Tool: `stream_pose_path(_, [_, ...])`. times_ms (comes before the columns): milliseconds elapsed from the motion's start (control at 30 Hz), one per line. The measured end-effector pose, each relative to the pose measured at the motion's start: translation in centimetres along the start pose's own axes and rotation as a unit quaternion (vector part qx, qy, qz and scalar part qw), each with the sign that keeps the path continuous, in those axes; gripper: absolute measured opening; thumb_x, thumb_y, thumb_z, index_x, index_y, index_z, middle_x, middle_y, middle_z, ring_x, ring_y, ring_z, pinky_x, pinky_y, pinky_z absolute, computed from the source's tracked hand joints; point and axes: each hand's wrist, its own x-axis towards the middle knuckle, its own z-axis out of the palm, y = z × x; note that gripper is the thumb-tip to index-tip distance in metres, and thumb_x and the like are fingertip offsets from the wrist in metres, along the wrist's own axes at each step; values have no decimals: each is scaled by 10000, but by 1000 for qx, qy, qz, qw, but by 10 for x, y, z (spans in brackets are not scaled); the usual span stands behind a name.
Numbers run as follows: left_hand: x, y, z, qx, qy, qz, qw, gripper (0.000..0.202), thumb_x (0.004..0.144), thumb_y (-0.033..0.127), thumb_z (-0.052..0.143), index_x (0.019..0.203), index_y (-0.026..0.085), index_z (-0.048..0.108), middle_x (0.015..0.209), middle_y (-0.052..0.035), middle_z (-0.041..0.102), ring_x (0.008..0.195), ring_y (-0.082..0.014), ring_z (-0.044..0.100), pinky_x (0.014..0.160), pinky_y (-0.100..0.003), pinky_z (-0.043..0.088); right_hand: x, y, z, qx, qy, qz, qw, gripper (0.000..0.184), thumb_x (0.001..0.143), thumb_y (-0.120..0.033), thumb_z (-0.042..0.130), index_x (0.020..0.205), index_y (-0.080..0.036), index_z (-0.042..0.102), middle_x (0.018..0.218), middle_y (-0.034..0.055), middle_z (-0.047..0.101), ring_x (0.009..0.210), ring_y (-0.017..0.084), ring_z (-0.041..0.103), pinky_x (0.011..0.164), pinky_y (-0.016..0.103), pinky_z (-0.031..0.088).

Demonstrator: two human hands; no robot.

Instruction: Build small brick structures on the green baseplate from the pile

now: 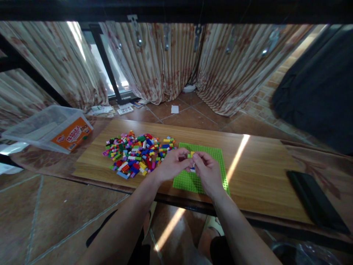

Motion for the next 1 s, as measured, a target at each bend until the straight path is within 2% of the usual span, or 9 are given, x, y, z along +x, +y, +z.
stream_pose_path(67, [1, -3, 5, -14, 16, -5, 1000, 340, 717, 407, 742, 766, 124, 557, 659, 13, 590, 573, -92, 586, 556, -211, 483, 0, 4, 0, -15, 14, -25, 999, 277, 752, -444, 707, 775, -175, 644, 610, -35, 578, 533, 81, 487, 491, 207, 394])
stream_pose_path(200, [3, -8, 9, -34, 46, -19, 998, 285, 721, 347, 734, 748, 130, 551, 613, 20, 593, 523, -86, 573, 528, -205, 473, 1, 8, 1, -7, 31, -26, 999, 287, 754, -451, 702, 754, -172, 633, 618, -25, 590, 556, 100, 515, 509, 228, 415])
stream_pose_path(267, [3, -7, 9, -46, 56, -34, 997, 246, 729, 310, 719, 745, 133, 549, 602, 19, 601, 508, -85, 573, 522, -204, 474, 1, 8, 2, 19, 29, -11, 999, 299, 746, -459, 709, 734, -173, 621, 588, -36, 563, 524, 89, 484, 480, 217, 383])
stream_pose_path(400, [1, -3, 10, -64, 72, -57, 994, 169, 733, 226, 691, 751, 133, 551, 604, 18, 613, 510, -81, 583, 537, -197, 483, 2, 8, 4, 66, 39, 12, 997, 326, 730, -468, 725, 672, -175, 596, 467, -86, 407, 428, 51, 329, 407, 193, 252])
stream_pose_path(500, [0, -2, 10, -65, 74, -66, 993, 123, 743, 196, 664, 782, 131, 568, 626, 12, 623, 510, -75, 582, 535, -191, 485, 4, 8, 5, 73, 52, 30, 996, 314, 708, -458, 749, 707, -172, 618, 480, -80, 434, 431, 49, 321, 401, 195, 224])
stream_pose_path(700, [-1, -1, 5, -142, 69, -129, 979, 106, 777, 227, 599, 842, 156, 557, 664, 0, 625, 528, -105, 600, 499, -216, 499, 4, -1, 6, 132, 13, 95, 987, 303, 681, -427, 771, 681, -178, 599, 496, -74, 440, 434, 54, 327, 395, 201, 213])
stream_pose_path(800, [0, 0, 5, -173, 77, -161, 969, 141, 803, 298, 582, 815, 162, 546, 635, -4, 611, 502, -103, 583, 444, -188, 447, 3, -4, 5, 135, -1, 114, 984, 294, 690, -431, 762, 692, -181, 606, 504, -65, 448, 456, 68, 382, 392, 203, 220])
stream_pose_path(933, [3, 0, 8, -170, 104, -173, 964, 343, 820, 482, 584, 734, 153, 539, 586, 5, 576, 426, -64, 509, 374, -151, 323, 2, 2, 5, 100, -11, 93, 991, 290, 710, -441, 745, 739, -175, 632, 535, -55, 503, 460, 63, 388, 413, 204, 260])
stream_pose_path(1000, [4, -2, 9, -161, 112, -167, 966, 377, 800, 508, 612, 709, 148, 543, 573, 19, 553, 409, -50, 486, 367, -149, 301, 3, 6, 4, 62, -3, 61, 996, 294, 714, -447, 741, 772, -173, 648, 565, -46, 544, 473, 66, 413, 437, 207, 306])
